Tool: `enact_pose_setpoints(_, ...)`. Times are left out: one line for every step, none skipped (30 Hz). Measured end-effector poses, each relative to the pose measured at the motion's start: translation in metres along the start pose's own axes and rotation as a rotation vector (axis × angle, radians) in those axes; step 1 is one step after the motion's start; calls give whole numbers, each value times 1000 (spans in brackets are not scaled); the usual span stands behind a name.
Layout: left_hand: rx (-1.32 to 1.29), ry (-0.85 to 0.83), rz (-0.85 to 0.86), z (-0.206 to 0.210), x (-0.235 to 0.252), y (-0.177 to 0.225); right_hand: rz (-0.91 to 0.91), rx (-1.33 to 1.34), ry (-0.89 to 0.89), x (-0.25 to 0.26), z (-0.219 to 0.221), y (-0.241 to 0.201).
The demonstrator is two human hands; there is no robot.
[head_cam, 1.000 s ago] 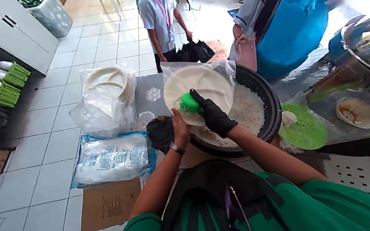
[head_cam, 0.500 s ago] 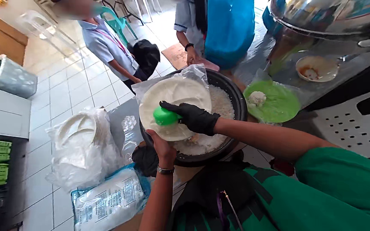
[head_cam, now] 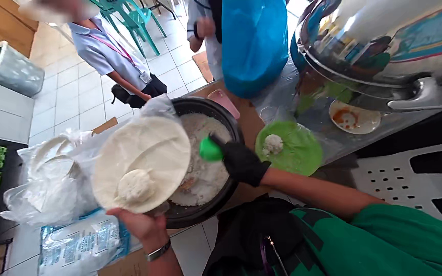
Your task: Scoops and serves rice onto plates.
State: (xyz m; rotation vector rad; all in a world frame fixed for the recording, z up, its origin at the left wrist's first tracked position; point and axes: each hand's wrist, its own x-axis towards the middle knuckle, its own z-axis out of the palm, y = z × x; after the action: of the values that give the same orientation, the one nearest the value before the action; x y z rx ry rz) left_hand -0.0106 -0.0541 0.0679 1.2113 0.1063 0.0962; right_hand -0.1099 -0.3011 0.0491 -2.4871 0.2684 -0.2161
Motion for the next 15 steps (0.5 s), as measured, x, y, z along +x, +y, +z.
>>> enact_pose_setpoints(2, 44, 15, 0, -5, 5, -23, -59, -225, -4, 8, -1)
enact_pose_setpoints(7, 81, 23, 3, -11, 10, -80, -86, -358, -7, 13, -4)
enact_pose_setpoints(7, 102, 27, 4, -14, 14, -137, -77, -438, -9, 10, -6)
enact_pose_setpoints(6, 109, 35, 6, -16, 17, -195, -31, -443, -12, 2, -5)
enact_pose_setpoints(7, 104, 44, 7, -17, 20, -248, 24, -359, -15, -10, 0)
enact_pose_setpoints(17, 89, 51, 9, -17, 22, -282, 51, -198, -20, -22, 11)
enact_pose_setpoints(23, 74, 61, 12, -16, 22, -291, 50, 10, -25, -33, 29)
enact_pose_setpoints(19, 55, 70, 15, -14, 21, -269, 41, 191, -31, -48, 51)
enact_pose_setpoints(13, 38, 73, 21, -13, 20, -215, 10, 337, -41, -66, 78)
enact_pose_setpoints(11, 13, 69, 27, -12, 19, -128, -50, 450, -57, -85, 105)
enact_pose_setpoints(2, -21, 64, 33, -10, 17, -19, -127, 554, -79, -106, 130)
enact_pose_setpoints(-1, -54, 57, 40, -8, 15, 93, -218, 684, -103, -124, 151)
enact_pose_setpoints(-1, -77, 48, 48, -6, 13, 197, -327, 832, -126, -141, 167)
enact_pose_setpoints(-1, -99, 42, 56, -3, 10, 299, -451, 962, -145, -157, 179)
enact_pose_setpoints(-17, -113, 35, 64, 0, 6, 385, -570, 1035, -160, -173, 188)
